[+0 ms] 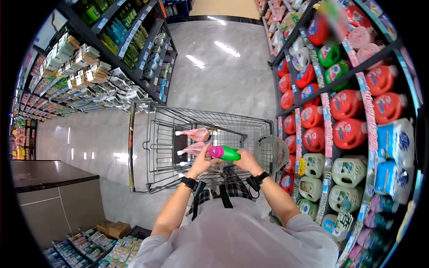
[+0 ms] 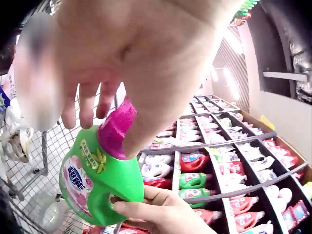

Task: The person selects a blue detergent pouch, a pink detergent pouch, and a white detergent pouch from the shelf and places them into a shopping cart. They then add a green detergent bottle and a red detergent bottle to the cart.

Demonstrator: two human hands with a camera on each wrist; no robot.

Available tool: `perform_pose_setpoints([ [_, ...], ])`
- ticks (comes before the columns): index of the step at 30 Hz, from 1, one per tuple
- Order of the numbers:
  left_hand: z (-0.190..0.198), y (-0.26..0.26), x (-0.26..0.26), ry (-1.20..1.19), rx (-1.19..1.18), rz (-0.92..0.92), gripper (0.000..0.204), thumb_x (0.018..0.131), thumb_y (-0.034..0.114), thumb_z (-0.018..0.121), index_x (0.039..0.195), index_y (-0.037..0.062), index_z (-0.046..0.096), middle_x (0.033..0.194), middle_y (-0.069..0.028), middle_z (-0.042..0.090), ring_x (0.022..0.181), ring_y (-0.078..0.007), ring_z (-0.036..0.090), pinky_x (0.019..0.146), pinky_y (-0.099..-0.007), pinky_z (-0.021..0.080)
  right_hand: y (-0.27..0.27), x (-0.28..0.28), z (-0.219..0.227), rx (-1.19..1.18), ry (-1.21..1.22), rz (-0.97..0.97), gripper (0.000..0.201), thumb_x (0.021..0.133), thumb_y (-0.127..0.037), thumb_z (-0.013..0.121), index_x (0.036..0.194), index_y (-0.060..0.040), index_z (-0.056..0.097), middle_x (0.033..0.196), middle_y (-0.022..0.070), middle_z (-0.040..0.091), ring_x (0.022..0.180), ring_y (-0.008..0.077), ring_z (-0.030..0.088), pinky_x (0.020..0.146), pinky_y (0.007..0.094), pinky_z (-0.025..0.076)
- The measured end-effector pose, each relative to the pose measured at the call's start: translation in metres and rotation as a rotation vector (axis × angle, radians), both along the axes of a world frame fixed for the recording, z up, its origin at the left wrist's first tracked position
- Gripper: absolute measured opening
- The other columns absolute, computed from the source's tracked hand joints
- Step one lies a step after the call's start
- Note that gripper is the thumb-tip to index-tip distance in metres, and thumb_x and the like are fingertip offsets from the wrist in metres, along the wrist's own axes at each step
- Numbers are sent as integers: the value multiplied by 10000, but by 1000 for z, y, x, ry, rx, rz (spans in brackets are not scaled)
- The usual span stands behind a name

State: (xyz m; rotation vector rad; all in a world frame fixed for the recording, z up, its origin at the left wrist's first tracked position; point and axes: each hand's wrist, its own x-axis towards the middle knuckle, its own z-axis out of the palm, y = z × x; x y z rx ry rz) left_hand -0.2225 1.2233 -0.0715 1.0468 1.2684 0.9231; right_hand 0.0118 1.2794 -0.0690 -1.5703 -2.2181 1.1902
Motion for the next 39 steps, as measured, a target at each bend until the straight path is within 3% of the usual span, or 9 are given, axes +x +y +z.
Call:
perform_pose_setpoints([
  [5, -53, 41, 6, 182, -167, 27, 700, 755, 135, 814, 1348, 22, 459, 1162, -129, 628, 1095, -195, 616, 917, -328, 498, 41, -9, -69, -274, 32, -2, 298, 688, -100, 707, 925, 66, 635, 939, 262, 636, 922, 438, 604, 770, 499, 483],
  [8, -81, 54, 11, 213, -260, 62, 624, 738, 115, 808, 1277, 14, 511, 1091, -157, 657, 1028, -250, 646, 891, -358, 506, 51, -13, -126, -218, 46, 27, 272, 702, -74, 686, 921, 66, 607, 959, 263, 617, 925, 451, 584, 776, 514, 468],
  [11, -93, 64, 19, 612, -74, 60, 579, 713, 93, 787, 1232, 16, 542, 1051, -236, 650, 936, -399, 642, 808, -432, 522, 57, -22, -168, -236, 135, 34, 281, 729, -24, 660, 992, 43, 586, 1049, 253, 586, 1003, 447, 543, 842, 503, 452],
  [20, -154, 68, 18, 858, -216, 28, 549, 744, 93, 755, 1238, 24, 524, 918, -272, 651, 851, -438, 640, 745, -474, 517, 47, -50, -267, -268, 234, 33, 407, 766, -11, 642, 1160, 10, 541, 1131, 242, 550, 1094, 434, 516, 906, 469, 447],
  [26, -159, 56, 15, 793, -72, 64, 589, 802, 85, 698, 1339, 39, 460, 1014, -284, 645, 911, -451, 638, 763, -469, 525, 48, -40, -252, -291, 205, 2, 386, 810, -63, 638, 1176, 9, 540, 1140, 249, 571, 1062, 416, 554, 864, 467, 464],
  [28, -149, 52, 13, 769, -73, 38, 587, 827, 101, 684, 1357, 24, 446, 1059, -285, 639, 915, -446, 645, 768, -453, 535, 53, -34, -234, -481, 75, -22, 353, 833, -88, 634, 1166, -3, 552, 1137, 257, 589, 1027, 408, 579, 837, 466, 475],
  [32, -116, 35, 17, 769, 65, 44, 556, 833, 124, 690, 1324, -3, 463, 1080, -248, 647, 872, -391, 672, 748, -415, 552, 54, -5, -211, -389, 26, -56, 341, 892, -76, 585, 1229, -22, 573, 1160, 209, 633, 1043, 346, 616, 844, 449, 490],
  [34, -82, 29, 20, 638, -256, -74, 508, 831, 157, 680, 1292, 19, 518, 1068, -246, 648, 874, -381, 661, 784, -440, 528, 62, 12, -158, -502, -95, -117, 346, 909, -68, 566, 1253, -28, 573, 1191, 169, 641, 1078, 316, 619, 877, 422, 496],
  [39, -49, -19, 31, 513, -121, -274, 385, 860, 238, 676, 1184, 42, 606, 1079, -191, 682, 892, -311, 692, 792, -392, 540, 14, 72, -119, -317, 7, -302, 317, 889, -106, 587, 1198, -40, 618, 1166, 150, 663, 1085, 306, 626, 910, 398, 507],
])
